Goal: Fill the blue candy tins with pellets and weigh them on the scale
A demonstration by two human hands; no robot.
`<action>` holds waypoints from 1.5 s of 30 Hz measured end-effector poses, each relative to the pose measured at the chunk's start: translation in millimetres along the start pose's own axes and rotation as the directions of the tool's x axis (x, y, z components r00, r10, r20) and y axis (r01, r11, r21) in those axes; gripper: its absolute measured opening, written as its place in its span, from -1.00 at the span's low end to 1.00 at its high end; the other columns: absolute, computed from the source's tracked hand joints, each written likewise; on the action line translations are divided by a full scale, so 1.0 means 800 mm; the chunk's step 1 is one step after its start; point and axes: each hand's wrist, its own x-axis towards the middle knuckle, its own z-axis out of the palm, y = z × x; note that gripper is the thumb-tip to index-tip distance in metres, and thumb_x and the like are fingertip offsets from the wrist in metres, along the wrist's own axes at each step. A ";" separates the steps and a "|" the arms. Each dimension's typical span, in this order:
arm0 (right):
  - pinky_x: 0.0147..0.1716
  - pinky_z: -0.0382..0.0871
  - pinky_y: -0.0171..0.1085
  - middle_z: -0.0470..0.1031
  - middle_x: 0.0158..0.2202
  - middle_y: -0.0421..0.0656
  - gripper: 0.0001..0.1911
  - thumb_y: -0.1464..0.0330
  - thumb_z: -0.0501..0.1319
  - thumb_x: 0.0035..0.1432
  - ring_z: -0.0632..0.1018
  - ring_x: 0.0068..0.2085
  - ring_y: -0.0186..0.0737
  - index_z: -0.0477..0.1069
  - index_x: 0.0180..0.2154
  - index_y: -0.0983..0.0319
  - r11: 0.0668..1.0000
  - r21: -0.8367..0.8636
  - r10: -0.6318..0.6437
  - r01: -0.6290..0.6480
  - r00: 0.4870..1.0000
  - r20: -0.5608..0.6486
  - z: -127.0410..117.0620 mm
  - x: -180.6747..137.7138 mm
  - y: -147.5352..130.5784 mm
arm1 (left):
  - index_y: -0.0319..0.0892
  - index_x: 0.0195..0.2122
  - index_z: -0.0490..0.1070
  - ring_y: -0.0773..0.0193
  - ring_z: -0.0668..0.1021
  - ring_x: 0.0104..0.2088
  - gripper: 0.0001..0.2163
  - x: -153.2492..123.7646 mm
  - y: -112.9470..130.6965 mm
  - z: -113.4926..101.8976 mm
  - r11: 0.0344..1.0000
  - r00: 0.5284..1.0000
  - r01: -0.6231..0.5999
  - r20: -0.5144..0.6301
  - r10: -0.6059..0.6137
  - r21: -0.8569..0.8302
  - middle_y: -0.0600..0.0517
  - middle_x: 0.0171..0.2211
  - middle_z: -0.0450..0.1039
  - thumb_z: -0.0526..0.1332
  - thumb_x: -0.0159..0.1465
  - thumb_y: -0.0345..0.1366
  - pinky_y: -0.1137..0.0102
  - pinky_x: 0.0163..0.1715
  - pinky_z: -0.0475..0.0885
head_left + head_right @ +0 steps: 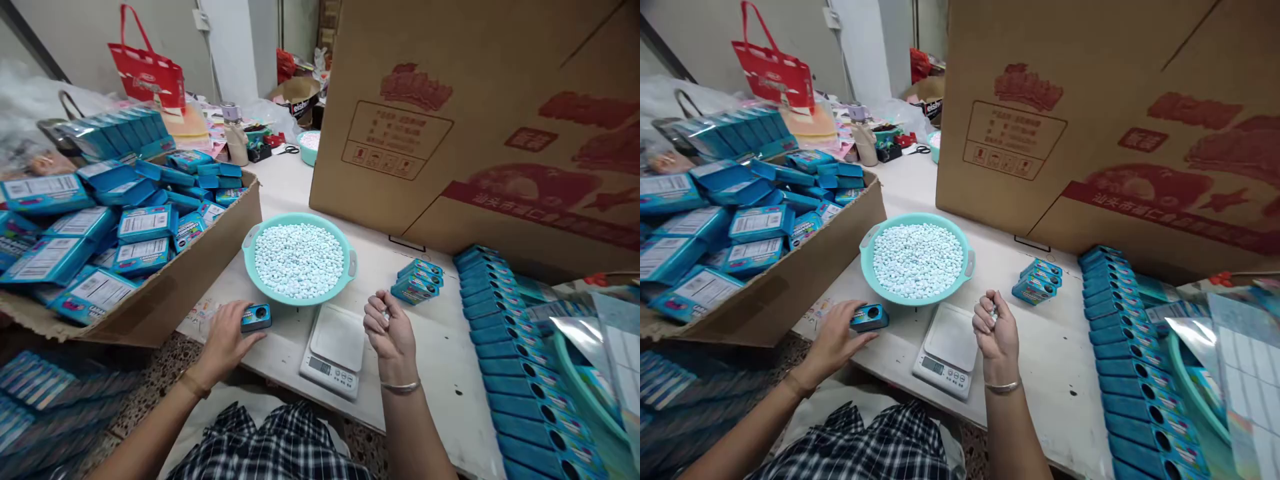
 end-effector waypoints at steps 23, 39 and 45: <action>-0.48 0.35 -0.41 0.35 -0.46 -0.30 -0.87 0.49 0.24 0.09 0.43 -0.45 -0.43 0.36 -0.28 0.22 0.947 0.014 -0.291 0.321 0.874 -0.390 -0.042 -0.041 -0.026 | 0.02 0.39 -0.23 -0.18 0.16 0.31 -0.02 0.067 0.138 0.009 0.936 0.916 -0.260 -0.367 0.162 -0.236 -0.16 0.31 0.00 0.36 0.09 0.09 -0.14 0.30 0.10; -0.76 -0.04 -0.50 0.14 -0.60 -0.42 -0.96 0.45 0.20 0.18 0.13 -0.70 -0.55 0.36 -0.28 0.23 0.952 -0.080 -0.306 0.296 0.912 -0.274 0.023 -0.013 -0.005 | 0.03 0.30 0.08 0.00 0.40 0.17 -0.35 0.021 0.083 0.003 0.909 0.991 -0.010 -0.122 -0.046 -0.418 -0.08 0.16 0.31 0.33 0.23 -0.23 -0.03 0.19 0.36; -0.75 -0.07 -0.50 0.10 -0.62 -0.44 -0.90 0.43 0.25 0.13 0.08 -0.70 -0.56 0.37 -0.27 0.23 0.936 -0.164 -0.345 0.311 0.905 -0.251 0.035 -0.002 0.010 | -0.02 0.32 0.04 0.00 0.38 0.17 -0.34 0.052 0.130 0.032 0.823 0.950 -0.289 -0.045 0.307 -0.489 -0.13 0.15 0.33 0.31 0.25 -0.22 0.02 0.18 0.35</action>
